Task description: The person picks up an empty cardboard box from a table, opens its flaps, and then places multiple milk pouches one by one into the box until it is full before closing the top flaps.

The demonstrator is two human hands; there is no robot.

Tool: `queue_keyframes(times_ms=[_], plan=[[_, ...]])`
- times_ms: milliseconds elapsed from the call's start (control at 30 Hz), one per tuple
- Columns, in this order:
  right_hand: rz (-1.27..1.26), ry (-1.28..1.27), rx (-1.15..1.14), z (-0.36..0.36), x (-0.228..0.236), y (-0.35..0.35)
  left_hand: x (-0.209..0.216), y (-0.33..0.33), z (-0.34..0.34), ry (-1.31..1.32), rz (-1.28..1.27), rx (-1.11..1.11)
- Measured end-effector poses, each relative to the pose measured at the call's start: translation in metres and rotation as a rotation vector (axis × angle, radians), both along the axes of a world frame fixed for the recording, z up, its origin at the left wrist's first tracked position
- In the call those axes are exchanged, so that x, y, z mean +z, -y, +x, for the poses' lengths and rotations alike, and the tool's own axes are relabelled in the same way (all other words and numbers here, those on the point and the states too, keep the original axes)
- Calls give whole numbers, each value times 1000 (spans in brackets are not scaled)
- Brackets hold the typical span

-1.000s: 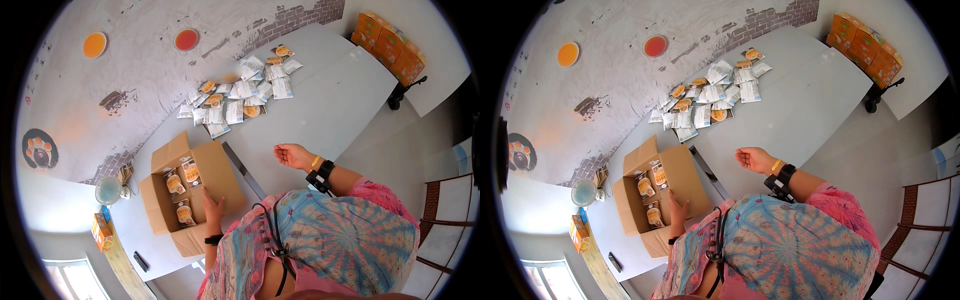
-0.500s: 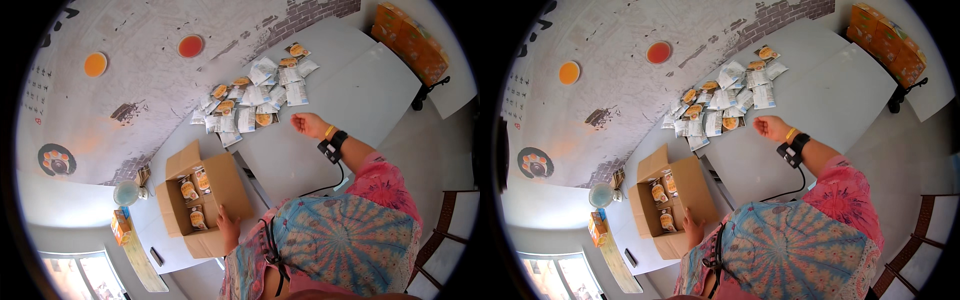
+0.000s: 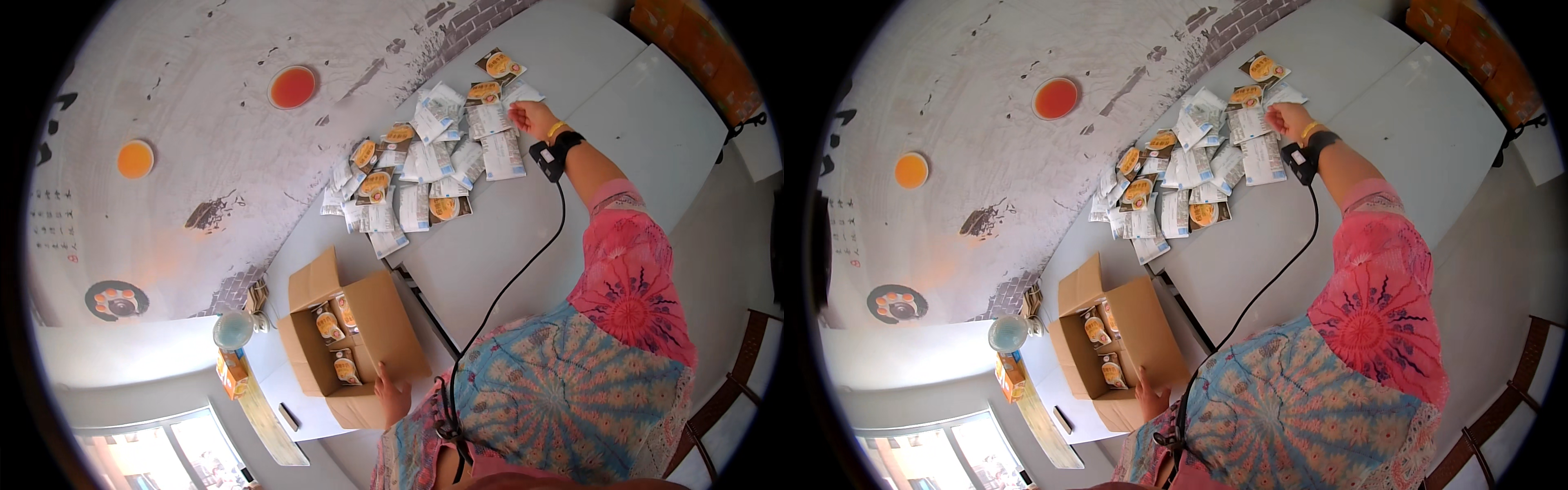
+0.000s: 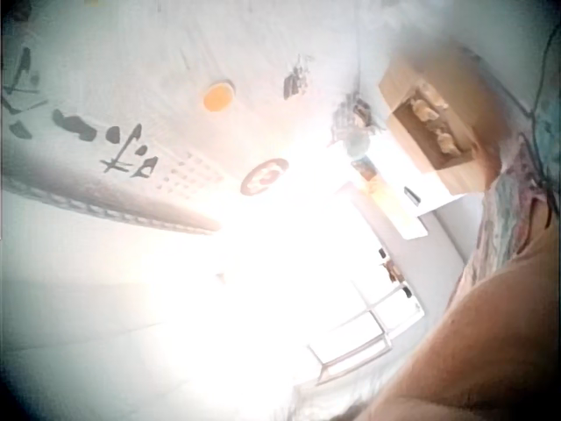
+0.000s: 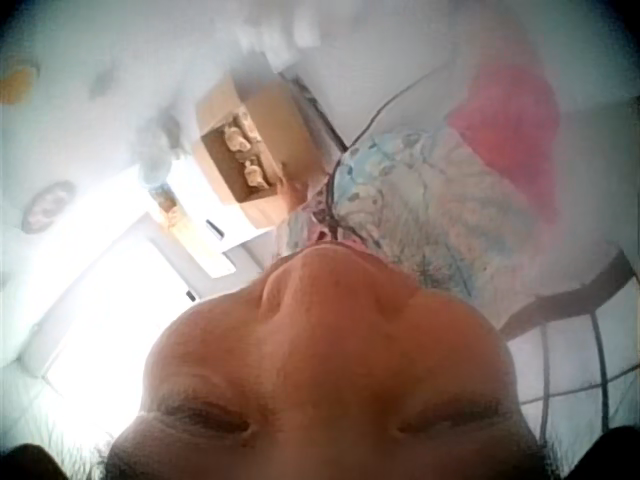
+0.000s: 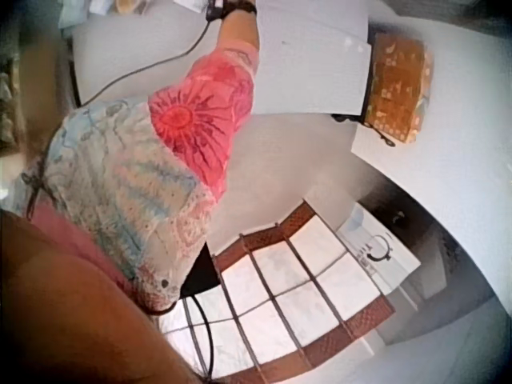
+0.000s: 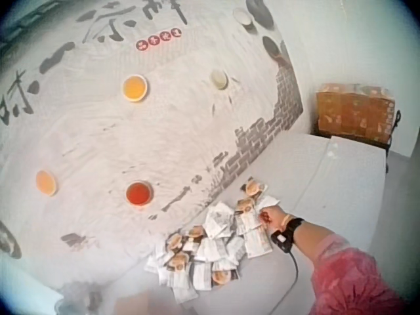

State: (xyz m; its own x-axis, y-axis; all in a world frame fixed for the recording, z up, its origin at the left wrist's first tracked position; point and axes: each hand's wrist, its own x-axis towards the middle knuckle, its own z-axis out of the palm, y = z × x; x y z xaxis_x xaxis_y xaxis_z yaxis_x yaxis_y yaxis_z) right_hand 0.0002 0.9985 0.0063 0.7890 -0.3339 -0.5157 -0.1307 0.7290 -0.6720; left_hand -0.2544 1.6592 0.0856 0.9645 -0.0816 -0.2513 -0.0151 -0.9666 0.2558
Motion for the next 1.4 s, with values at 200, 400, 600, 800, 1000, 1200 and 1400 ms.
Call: queue_keyframes(times_ms=[200,400,600,800,1000,1200,1400], plan=[[-281,-194,-209,57,-18,55,5,12,5,-94,71,91],[-1717,-396,143,91,-79,133,-2,10,10,-67,51,63],[-1560,-489,12,117,-97,135,-2,13,7,34,-36,160],[-983,-442,67,136,-105,161,3,20,18,-21,57,202],[-1176,-597,-52,137,-97,144,2,19,18,-1,66,166],[-1140,-520,47,128,-80,149,5,19,20,-12,69,201],[-1122,-229,-229,122,-72,125,-2,14,9,27,76,202]])
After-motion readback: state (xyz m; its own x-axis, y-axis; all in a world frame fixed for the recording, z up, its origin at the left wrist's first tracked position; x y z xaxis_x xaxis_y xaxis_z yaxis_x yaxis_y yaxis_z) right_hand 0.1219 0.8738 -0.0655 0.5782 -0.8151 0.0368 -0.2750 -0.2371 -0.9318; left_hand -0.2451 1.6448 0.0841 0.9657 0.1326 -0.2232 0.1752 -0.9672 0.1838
